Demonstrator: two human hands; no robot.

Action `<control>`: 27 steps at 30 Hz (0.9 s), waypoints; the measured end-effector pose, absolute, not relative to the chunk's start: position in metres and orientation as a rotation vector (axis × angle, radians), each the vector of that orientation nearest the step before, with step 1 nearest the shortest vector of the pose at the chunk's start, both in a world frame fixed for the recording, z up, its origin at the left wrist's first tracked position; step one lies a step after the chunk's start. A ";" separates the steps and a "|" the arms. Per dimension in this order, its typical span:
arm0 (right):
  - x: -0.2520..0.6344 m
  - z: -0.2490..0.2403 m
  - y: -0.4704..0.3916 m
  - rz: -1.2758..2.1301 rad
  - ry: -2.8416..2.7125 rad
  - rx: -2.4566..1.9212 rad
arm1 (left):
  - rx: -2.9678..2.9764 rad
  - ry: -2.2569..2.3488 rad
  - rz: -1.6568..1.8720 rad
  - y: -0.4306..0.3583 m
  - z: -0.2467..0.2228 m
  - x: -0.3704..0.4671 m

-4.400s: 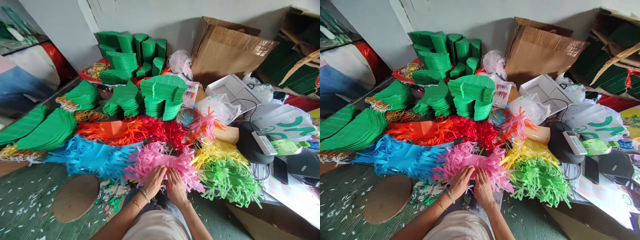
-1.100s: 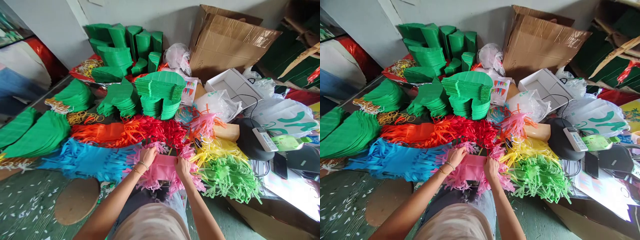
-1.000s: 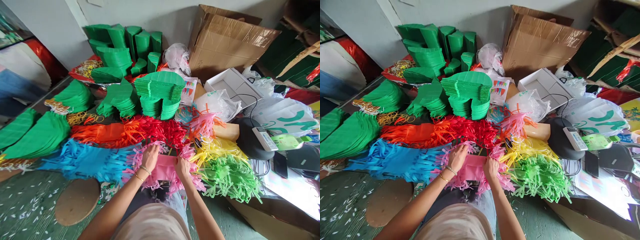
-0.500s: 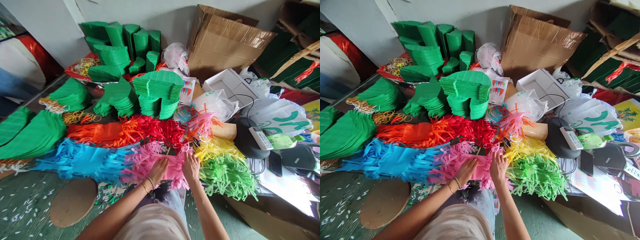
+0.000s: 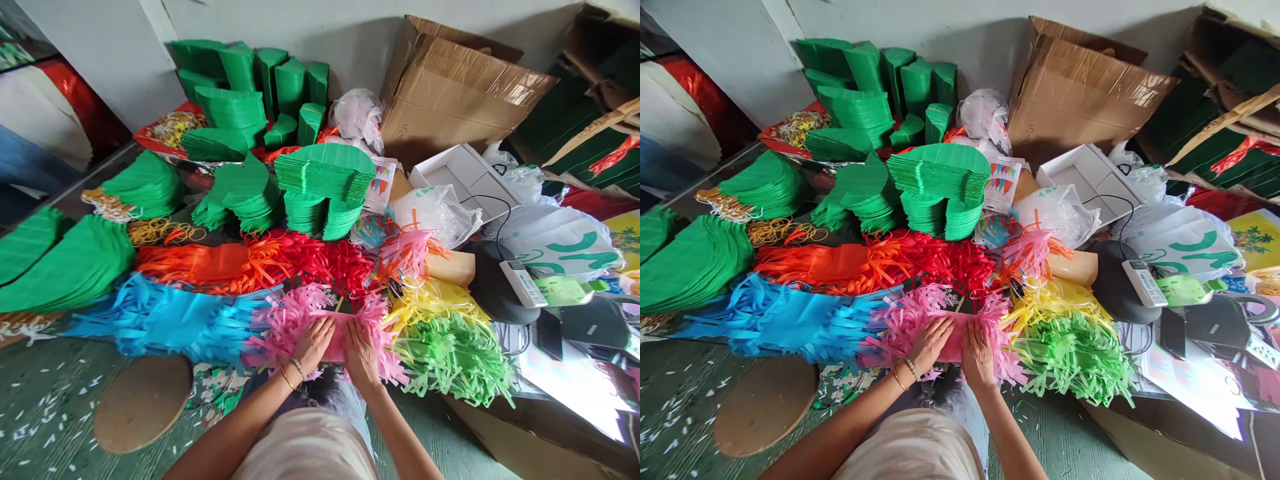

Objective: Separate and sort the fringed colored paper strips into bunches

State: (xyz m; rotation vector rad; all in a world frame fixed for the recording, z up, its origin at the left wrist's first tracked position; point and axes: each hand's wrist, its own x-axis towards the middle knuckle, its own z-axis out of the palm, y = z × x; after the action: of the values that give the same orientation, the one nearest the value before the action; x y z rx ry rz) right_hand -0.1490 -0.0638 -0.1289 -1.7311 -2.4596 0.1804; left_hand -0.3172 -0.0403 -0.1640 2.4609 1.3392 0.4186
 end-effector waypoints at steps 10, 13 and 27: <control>-0.141 -0.116 -0.036 0.228 -2.422 -1.774 | 2.411 1.404 0.460 -0.021 -0.140 -0.325; -0.130 -0.105 -0.025 0.250 -2.349 -1.847 | 2.357 1.512 0.473 -0.013 -0.134 -0.328; -0.134 -0.100 0.021 0.380 -2.314 -2.133 | 2.263 1.748 0.516 0.016 -0.131 -0.343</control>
State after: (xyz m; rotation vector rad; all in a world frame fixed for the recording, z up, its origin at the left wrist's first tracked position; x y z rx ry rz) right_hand -0.1345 0.0210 -0.1000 -2.1334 -2.3140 0.3796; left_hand -0.3428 0.0157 -0.1305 2.2633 1.7475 0.5156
